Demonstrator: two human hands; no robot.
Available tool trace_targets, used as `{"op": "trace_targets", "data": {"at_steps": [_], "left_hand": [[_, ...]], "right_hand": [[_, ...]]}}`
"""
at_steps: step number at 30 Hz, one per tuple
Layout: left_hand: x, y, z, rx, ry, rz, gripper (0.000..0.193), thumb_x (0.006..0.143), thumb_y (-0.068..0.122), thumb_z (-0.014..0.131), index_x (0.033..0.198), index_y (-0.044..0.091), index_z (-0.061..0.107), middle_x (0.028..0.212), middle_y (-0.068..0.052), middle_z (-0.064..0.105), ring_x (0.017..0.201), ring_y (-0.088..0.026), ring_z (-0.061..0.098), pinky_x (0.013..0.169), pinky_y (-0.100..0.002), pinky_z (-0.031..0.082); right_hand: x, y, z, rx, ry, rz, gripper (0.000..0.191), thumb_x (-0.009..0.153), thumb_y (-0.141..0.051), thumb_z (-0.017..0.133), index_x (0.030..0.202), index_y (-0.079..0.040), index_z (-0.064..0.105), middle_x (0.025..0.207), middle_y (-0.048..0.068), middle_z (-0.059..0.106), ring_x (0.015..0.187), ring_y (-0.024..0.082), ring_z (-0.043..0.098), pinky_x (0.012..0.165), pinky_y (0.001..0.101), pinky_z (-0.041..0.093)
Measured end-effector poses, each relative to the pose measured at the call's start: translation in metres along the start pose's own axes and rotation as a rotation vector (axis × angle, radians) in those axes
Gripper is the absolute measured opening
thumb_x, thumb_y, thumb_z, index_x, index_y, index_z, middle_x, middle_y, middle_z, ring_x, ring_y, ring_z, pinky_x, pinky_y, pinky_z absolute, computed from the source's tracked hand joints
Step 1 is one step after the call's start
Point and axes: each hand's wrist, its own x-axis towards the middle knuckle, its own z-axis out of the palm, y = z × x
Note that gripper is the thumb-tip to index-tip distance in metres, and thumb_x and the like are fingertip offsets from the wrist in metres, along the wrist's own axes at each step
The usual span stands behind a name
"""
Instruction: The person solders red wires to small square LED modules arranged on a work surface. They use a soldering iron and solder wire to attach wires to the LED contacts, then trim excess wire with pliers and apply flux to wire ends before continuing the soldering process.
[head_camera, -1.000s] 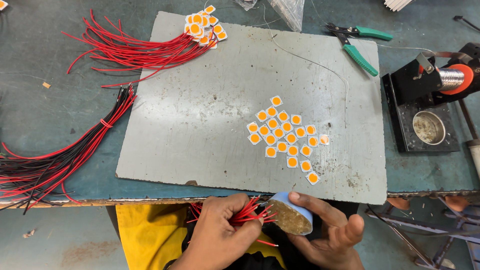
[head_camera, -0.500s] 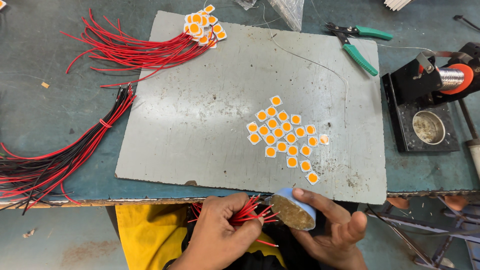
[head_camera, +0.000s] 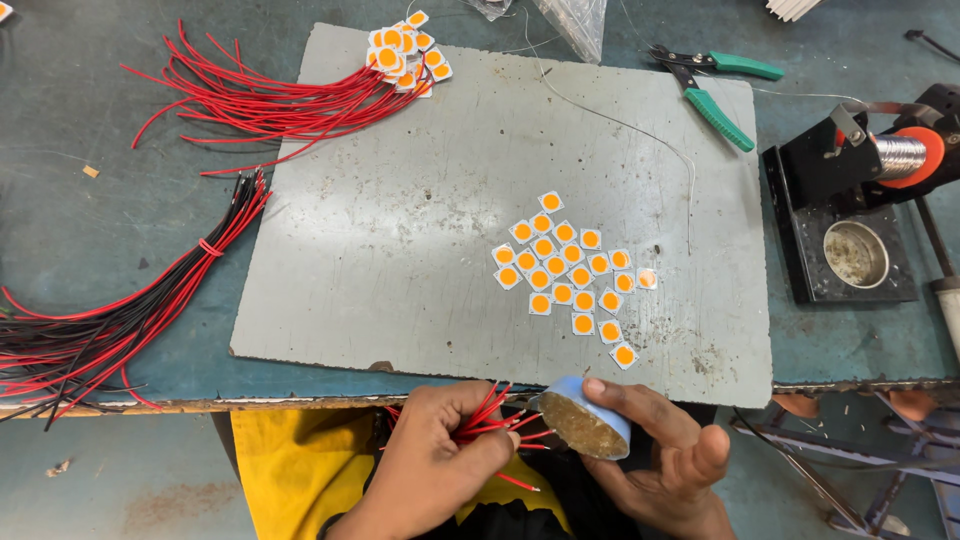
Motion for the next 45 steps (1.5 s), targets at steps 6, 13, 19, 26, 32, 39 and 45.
{"op": "trace_targets", "data": {"at_steps": [6, 13, 19, 26, 32, 39, 45], "left_hand": [[0.004, -0.012, 0.001, -0.119, -0.03, -0.048, 0.011, 0.081, 0.001, 0.068, 0.072, -0.001, 0.063, 0.061, 0.007, 0.053, 0.06, -0.002, 0.044, 0.053, -0.025, 0.036], [0.006, -0.01, 0.002, -0.126, -0.021, -0.017, 0.007, 0.081, 0.0, 0.066, 0.074, -0.002, 0.066, 0.063, 0.007, 0.056, 0.062, -0.002, 0.046, 0.056, -0.024, 0.04], [0.007, -0.008, 0.005, -0.12, -0.025, -0.012, 0.007, 0.081, 0.001, 0.066, 0.075, -0.002, 0.066, 0.064, 0.007, 0.056, 0.062, -0.002, 0.045, 0.057, -0.024, 0.041], [0.004, -0.012, 0.002, -0.146, -0.014, -0.017, 0.013, 0.081, 0.0, 0.068, 0.071, -0.001, 0.061, 0.063, 0.007, 0.052, 0.062, -0.002, 0.043, 0.056, -0.025, 0.038], [0.001, -0.006, 0.002, -0.164, 0.011, -0.002, 0.016, 0.087, 0.006, 0.073, 0.078, 0.001, 0.06, 0.07, 0.007, 0.055, 0.066, -0.002, 0.045, 0.058, -0.023, 0.04], [0.0, 0.008, 0.004, 0.023, 0.124, 0.029, 0.013, 0.084, 0.014, 0.078, 0.085, 0.004, 0.07, 0.068, 0.006, 0.065, 0.064, 0.0, 0.051, 0.056, -0.021, 0.045], [0.0, 0.007, 0.007, 0.085, 0.146, 0.101, 0.015, 0.085, 0.009, 0.077, 0.079, 0.0, 0.066, 0.065, 0.006, 0.059, 0.062, 0.0, 0.045, 0.053, -0.021, 0.04]], "right_hand": [[0.003, -0.001, 0.003, 0.025, -0.014, -0.049, 0.138, 0.072, 0.004, 0.087, 0.159, -0.041, -0.011, 0.118, 0.021, 0.068, 0.086, 0.028, 0.081, 0.073, 0.0392, 0.064], [0.003, -0.001, 0.004, 0.037, -0.033, -0.049, 0.14, 0.07, 0.005, 0.086, 0.16, -0.041, -0.011, 0.118, 0.021, 0.068, 0.087, 0.03, 0.081, 0.072, 0.0401, 0.068], [0.002, -0.001, 0.005, 0.043, -0.055, -0.063, 0.14, 0.072, 0.004, 0.088, 0.16, -0.041, -0.012, 0.121, 0.022, 0.068, 0.084, 0.026, 0.08, 0.071, 0.0366, 0.067], [-0.002, 0.004, 0.001, 0.018, -0.02, -0.009, 0.137, 0.074, 0.006, 0.083, 0.159, -0.042, -0.014, 0.121, 0.022, 0.068, 0.089, 0.025, 0.079, 0.074, 0.0364, 0.067], [-0.019, 0.012, -0.002, 0.006, 0.026, 0.078, 0.138, 0.074, 0.007, 0.082, 0.158, -0.043, -0.015, 0.125, 0.023, 0.066, 0.1, 0.027, 0.076, 0.084, 0.039, 0.066], [-0.031, 0.021, -0.003, 0.098, 0.095, 0.149, 0.14, 0.072, 0.008, 0.082, 0.157, -0.043, -0.017, 0.131, 0.028, 0.061, 0.113, 0.032, 0.072, 0.093, 0.0445, 0.065], [-0.025, 0.015, -0.001, 0.037, 0.056, 0.111, 0.141, 0.071, 0.006, 0.083, 0.158, -0.042, -0.017, 0.127, 0.026, 0.064, 0.112, 0.033, 0.072, 0.097, 0.0473, 0.063]]}}
